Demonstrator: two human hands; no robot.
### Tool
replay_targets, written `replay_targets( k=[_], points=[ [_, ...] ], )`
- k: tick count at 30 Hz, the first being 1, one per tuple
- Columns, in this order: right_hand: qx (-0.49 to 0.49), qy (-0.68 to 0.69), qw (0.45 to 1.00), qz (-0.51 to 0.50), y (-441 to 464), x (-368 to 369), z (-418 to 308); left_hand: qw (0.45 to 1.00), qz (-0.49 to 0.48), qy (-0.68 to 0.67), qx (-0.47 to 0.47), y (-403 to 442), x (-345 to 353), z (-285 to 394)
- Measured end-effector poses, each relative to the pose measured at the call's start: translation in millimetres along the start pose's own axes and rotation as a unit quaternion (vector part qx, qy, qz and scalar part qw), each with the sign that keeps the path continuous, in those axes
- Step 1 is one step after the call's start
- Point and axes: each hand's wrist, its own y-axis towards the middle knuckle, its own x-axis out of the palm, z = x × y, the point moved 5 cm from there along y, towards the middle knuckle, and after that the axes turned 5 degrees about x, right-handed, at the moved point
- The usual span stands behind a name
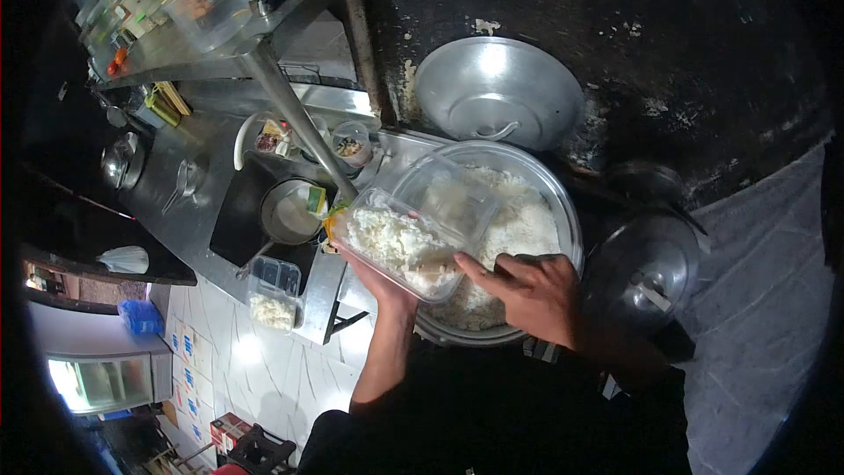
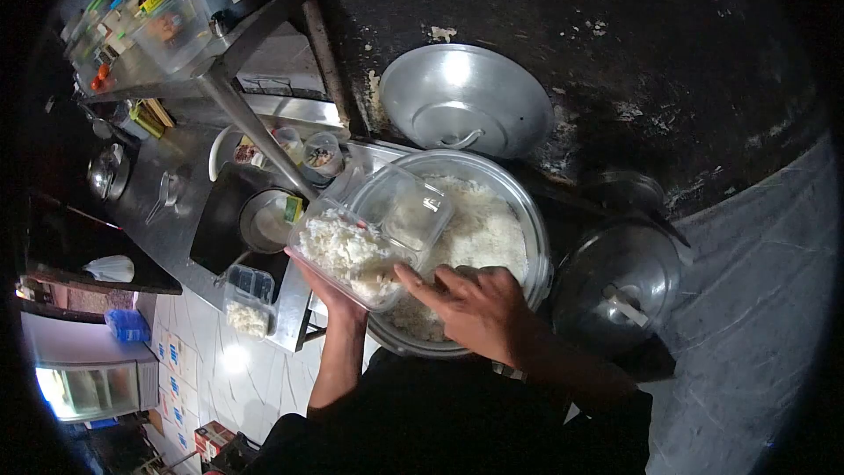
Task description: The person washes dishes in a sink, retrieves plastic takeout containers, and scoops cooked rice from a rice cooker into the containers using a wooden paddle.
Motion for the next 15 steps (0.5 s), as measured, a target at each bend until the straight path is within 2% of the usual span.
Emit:
replay_targets(
  k=[3, 6, 8, 13, 15],
  points=[
    [-0.002, -0.016, 0.999, 0.040, 5, -11, 4, 0.999, -0.019, -0.038, -0.020, -12, 18, 10],
    [-0.017, -0.014, 1.000, 0.017, 9, 6, 0, 0.999, -0.041, -0.025, -0.022, -19, 30, 18],
    [-0.029, -0.012, 0.999, -0.019, 5, 12, -7, 0.998, -0.052, 0.027, -0.021, -16, 23, 18],
    [-0.015, 0.050, 0.992, -0.118, 3, 5, -14, 0.999, -0.037, 0.025, 0.000, -9, 20, 24],
    [-0.024, 0.049, 0.998, -0.043, 6, -3, -9, 0.999, -0.045, 0.014, -0.008, -9, 18, 24]
  ],
)
